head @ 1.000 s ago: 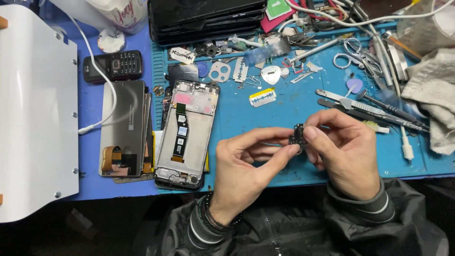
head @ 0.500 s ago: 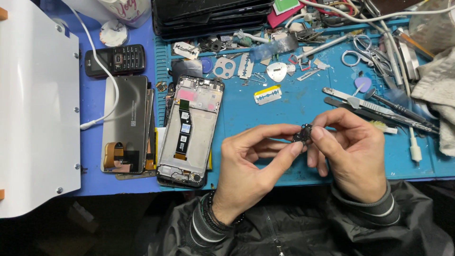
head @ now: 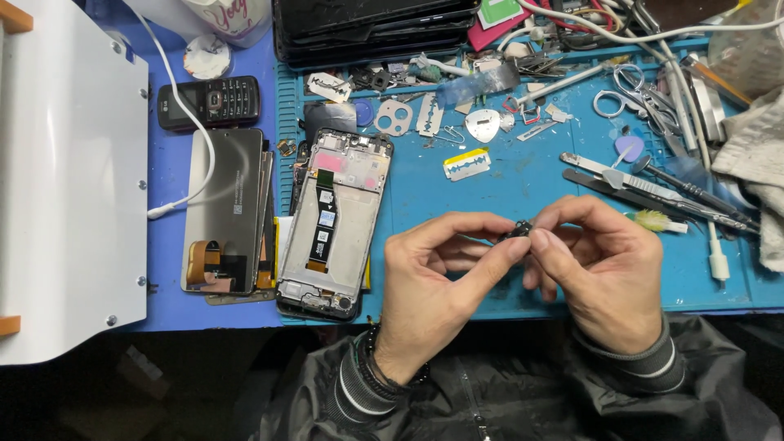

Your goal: The recorder is repairing a mobile phone by handling internal components and using tools like tweezers and a brush.

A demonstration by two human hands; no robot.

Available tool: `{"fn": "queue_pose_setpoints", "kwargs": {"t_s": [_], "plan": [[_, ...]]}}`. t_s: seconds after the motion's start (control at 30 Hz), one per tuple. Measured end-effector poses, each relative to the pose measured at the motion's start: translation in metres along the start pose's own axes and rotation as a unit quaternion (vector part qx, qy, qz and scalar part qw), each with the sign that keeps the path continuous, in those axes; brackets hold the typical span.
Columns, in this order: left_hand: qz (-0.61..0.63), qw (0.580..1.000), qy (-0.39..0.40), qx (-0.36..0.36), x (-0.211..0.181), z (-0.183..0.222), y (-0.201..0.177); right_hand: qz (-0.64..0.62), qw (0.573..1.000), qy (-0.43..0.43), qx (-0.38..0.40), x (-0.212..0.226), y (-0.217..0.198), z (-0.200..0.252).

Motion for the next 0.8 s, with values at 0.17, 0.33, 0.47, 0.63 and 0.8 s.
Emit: {"fn": "queue_pose_setpoints", "kwargs": {"t_s": [0.17, 0.33, 0.47, 0.63, 0.8], "plan": [[0.031, 0.999, -0.006, 0.009, 0.0, -0.001, -0.001, -0.013, 1.0, 0.0, 0.012, 0.002, 0.004, -0.002], [0.054, 0.998, -0.012, 0.016, 0.001, -0.002, 0.0, -0.013, 0.999, -0.028, 0.028, -0.001, 0.002, -0.001], [0.039, 0.999, -0.022, 0.008, 0.005, -0.003, -0.002, -0.02, 1.0, 0.011, 0.019, -0.022, -0.003, -0.005], [0.024, 1.0, -0.004, -0.006, -0.002, -0.003, -0.003, -0.013, 0.999, 0.035, -0.029, -0.026, -0.01, -0.008], [-0.043, 0.998, 0.026, -0.036, -0.019, 0.0, -0.004, 0.0, 0.999, 0.004, -0.046, -0.008, -0.008, -0.006]]}}
Point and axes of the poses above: each hand's wrist, its own z-axis away from the middle knuckle, its own y-axis out of the palm, x = y × z, the point moved 9 cm from there along -z, towards the middle knuckle, and after that the axes turned 2 degrees about -z, right-handed, at the moved point
